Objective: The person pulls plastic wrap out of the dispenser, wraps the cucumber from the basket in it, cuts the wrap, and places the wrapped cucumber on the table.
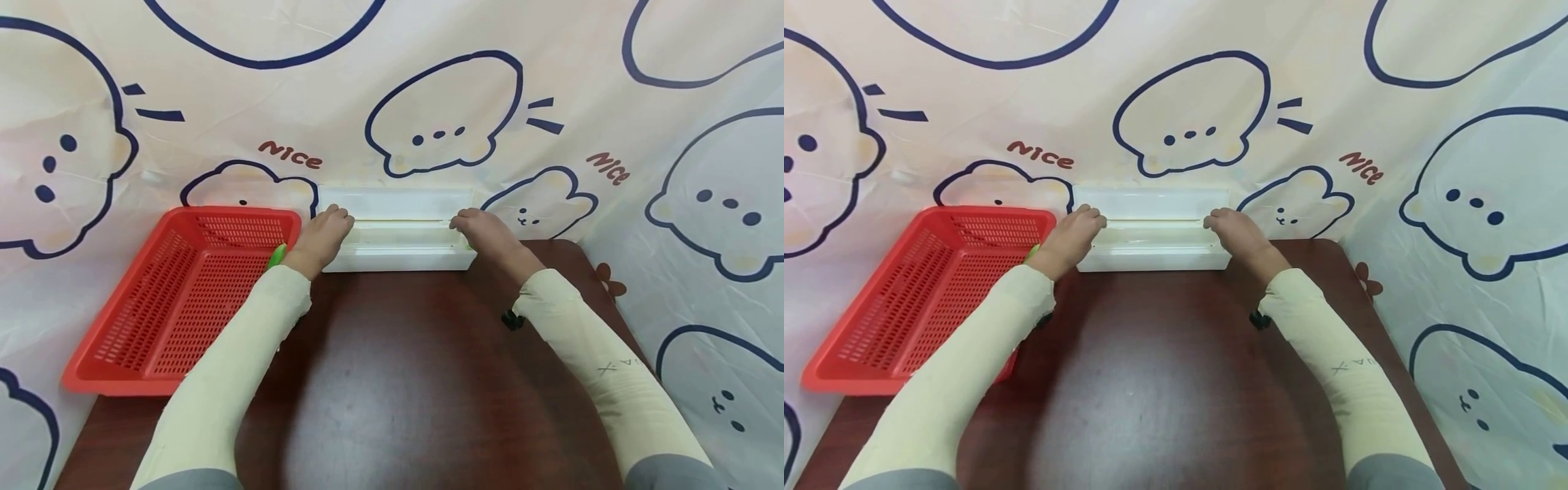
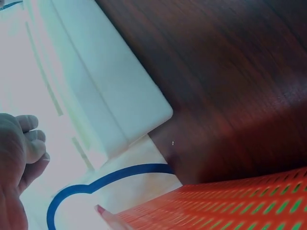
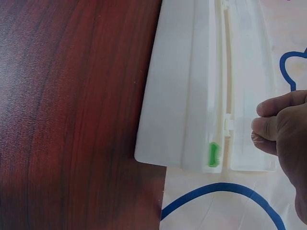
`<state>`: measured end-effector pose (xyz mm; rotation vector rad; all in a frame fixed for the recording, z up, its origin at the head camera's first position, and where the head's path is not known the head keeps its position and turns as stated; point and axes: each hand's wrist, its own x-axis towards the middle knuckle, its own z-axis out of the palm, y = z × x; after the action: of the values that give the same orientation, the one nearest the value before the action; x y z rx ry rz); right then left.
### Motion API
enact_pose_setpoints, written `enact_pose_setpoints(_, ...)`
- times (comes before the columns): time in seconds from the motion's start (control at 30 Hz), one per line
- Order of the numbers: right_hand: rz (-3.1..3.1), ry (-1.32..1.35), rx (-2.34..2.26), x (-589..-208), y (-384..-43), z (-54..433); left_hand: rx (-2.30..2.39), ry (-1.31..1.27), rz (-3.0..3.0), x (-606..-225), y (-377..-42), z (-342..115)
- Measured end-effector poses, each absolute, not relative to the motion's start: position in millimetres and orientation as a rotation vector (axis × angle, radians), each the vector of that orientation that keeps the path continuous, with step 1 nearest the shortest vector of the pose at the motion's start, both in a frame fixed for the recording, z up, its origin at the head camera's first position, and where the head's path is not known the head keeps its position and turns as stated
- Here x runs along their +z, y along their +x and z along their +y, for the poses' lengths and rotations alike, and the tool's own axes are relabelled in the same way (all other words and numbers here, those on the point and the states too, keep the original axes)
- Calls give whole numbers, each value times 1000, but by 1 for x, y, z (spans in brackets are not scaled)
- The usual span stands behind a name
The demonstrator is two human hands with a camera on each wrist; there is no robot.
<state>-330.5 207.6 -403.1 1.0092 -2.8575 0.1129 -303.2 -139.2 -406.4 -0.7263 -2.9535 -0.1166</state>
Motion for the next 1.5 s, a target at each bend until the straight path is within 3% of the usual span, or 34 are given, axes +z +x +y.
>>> enact_pose_setpoints(0.37,-2896,935,118,-396,-330,207,-247,-680,-2968,-398,-300,-141)
enact_pose_setpoints(1.5,-2864,977,172,-378,-327,212,-61,-819,-2831,-383,-292,-144)
